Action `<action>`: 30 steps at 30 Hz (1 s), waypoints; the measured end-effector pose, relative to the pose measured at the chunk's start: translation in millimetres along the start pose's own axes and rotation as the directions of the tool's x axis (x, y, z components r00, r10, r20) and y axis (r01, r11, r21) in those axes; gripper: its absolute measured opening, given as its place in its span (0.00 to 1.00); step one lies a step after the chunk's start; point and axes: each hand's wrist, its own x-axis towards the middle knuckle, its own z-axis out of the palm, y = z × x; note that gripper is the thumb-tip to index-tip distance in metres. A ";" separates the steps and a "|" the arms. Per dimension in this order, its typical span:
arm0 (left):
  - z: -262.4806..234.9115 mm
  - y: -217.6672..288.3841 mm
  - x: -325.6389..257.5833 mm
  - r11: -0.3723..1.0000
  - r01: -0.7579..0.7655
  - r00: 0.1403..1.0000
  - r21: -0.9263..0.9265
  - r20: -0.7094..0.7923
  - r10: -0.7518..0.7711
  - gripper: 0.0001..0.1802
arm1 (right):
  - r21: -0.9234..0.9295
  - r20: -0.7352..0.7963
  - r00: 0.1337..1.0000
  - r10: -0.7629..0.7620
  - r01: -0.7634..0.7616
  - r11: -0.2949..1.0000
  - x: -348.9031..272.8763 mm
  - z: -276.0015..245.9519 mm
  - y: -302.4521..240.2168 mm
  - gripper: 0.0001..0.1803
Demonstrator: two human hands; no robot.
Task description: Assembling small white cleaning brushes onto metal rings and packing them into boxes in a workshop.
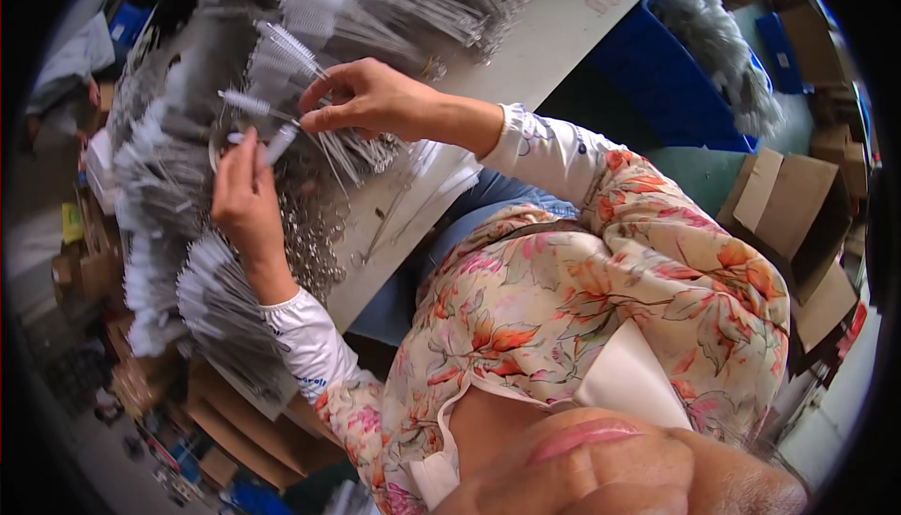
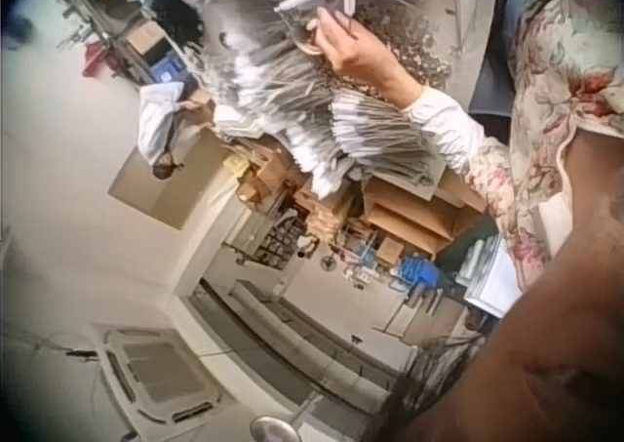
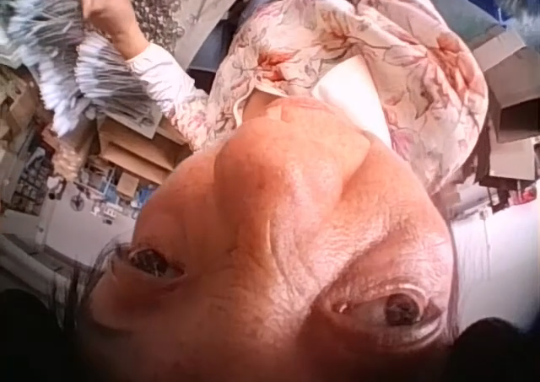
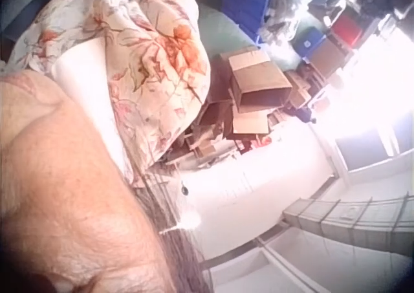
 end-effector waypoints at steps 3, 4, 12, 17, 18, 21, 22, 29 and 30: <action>7.5 -16.3 -21.7 0.998 0.062 0.971 -0.033 0.232 -0.053 0.28 | 0.065 -0.171 0.985 -0.035 0.047 0.997 -1.7 -45.7 -21.6 0.14; 0.0 -19.5 -28.9 0.998 0.062 0.965 -0.026 0.257 -0.053 0.30 | -0.054 -0.243 0.960 -0.137 0.128 0.990 -2.8 -73.1 -24.2 0.15; -29.8 -28.2 -47.2 0.998 0.061 0.841 -0.030 0.539 -0.035 0.15 | -0.662 -0.695 0.598 -0.399 -0.315 0.680 4.8 -320.3 -23.4 0.11; -47.0 -16.1 -36.8 0.993 0.117 0.795 -0.036 0.602 -0.072 0.11 | -0.636 -0.709 0.640 -0.295 -0.401 0.659 13.7 -329.2 -34.7 0.13; -49.8 -19.4 -38.6 0.986 0.139 0.795 -0.087 0.603 -0.059 0.11 | -0.678 -0.673 0.680 -0.292 -0.409 0.611 22.3 -338.9 -29.1 0.13; -59.3 -30.0 -45.7 0.706 0.645 0.579 -0.292 0.790 -0.202 0.13 | -0.631 -0.676 0.722 -0.146 -0.464 0.622 48.0 -364.4 -14.0 0.11; -62.6 -28.5 -45.8 0.589 0.739 0.552 -0.327 0.795 -0.251 0.15 | -0.604 -0.578 0.805 -0.132 -0.314 0.732 43.0 -368.5 -13.9 0.08; -54.4 -30.6 -48.8 0.051 0.694 0.652 -0.718 0.597 -0.467 0.16 | -0.674 -0.153 0.932 -0.330 0.146 0.724 -13.1 -104.9 -91.8 0.09; -60.5 -32.8 -50.5 0.238 0.648 0.745 -0.723 0.538 -0.394 0.18 | -0.696 -0.037 0.936 -0.349 0.227 0.681 -37.0 -98.4 -100.3 0.10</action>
